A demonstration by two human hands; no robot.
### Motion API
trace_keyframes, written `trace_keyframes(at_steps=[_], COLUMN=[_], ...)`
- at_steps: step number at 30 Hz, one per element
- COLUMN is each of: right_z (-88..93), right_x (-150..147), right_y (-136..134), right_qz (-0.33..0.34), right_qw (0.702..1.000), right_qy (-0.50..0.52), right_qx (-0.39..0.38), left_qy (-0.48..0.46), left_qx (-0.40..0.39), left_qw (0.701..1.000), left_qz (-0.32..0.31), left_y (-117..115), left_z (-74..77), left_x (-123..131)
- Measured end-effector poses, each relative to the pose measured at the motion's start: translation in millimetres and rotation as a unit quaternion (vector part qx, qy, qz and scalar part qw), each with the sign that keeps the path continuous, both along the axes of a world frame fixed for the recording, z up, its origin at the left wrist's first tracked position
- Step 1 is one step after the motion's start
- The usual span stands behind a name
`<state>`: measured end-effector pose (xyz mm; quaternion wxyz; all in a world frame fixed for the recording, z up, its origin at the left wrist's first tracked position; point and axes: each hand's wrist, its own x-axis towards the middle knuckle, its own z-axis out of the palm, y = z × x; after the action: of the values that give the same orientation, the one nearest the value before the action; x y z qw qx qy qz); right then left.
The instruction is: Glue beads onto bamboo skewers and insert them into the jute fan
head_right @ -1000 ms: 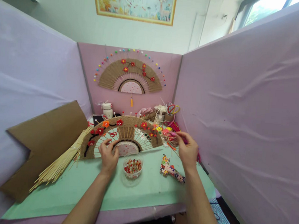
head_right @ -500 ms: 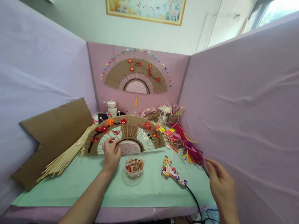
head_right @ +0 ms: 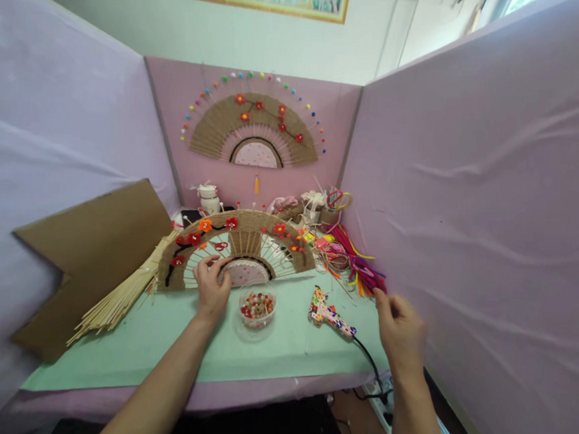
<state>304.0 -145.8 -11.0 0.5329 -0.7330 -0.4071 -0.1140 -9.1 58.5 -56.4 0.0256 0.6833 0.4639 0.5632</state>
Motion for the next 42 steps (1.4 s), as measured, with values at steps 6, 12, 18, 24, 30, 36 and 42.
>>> trace_keyframes(at_steps=[6, 12, 18, 24, 30, 36, 42], right_z=[-9.9, -25.2, -52.9, -62.8, -66.4, -80.0, -90.6], right_x=[-8, -8, 6, 8, 3, 7, 3], right_y=[14, 17, 18, 23, 28, 31, 34], right_qz=[0.147, 0.187, 0.195, 0.201, 0.195, 0.170, 0.148], right_qw=[0.982, 0.960, 0.931, 0.897, 0.887, 0.889, 0.904], right_qy=[-0.029, -0.042, -0.084, -0.103, -0.124, -0.151, -0.172], right_qx=[-0.118, -0.206, -0.296, -0.379, -0.401, -0.396, -0.361], left_qy=[0.004, -0.017, -0.057, -0.086, -0.097, -0.073, -0.069], left_qx=[0.002, 0.015, 0.020, -0.008, -0.048, -0.039, -0.016], left_qw=[1.000, 0.999, 0.992, 0.991, 0.987, 0.989, 0.988], left_qz=[-0.002, -0.041, -0.114, -0.105, -0.120, -0.126, -0.139], left_y=[0, -1, -2, -2, -6, -6, -4], left_z=[-1.1, -0.3, -2.5, -5.5, -4.2, -2.5, -3.0], left_x=[0, -1, -2, -1, 0, 1, 3])
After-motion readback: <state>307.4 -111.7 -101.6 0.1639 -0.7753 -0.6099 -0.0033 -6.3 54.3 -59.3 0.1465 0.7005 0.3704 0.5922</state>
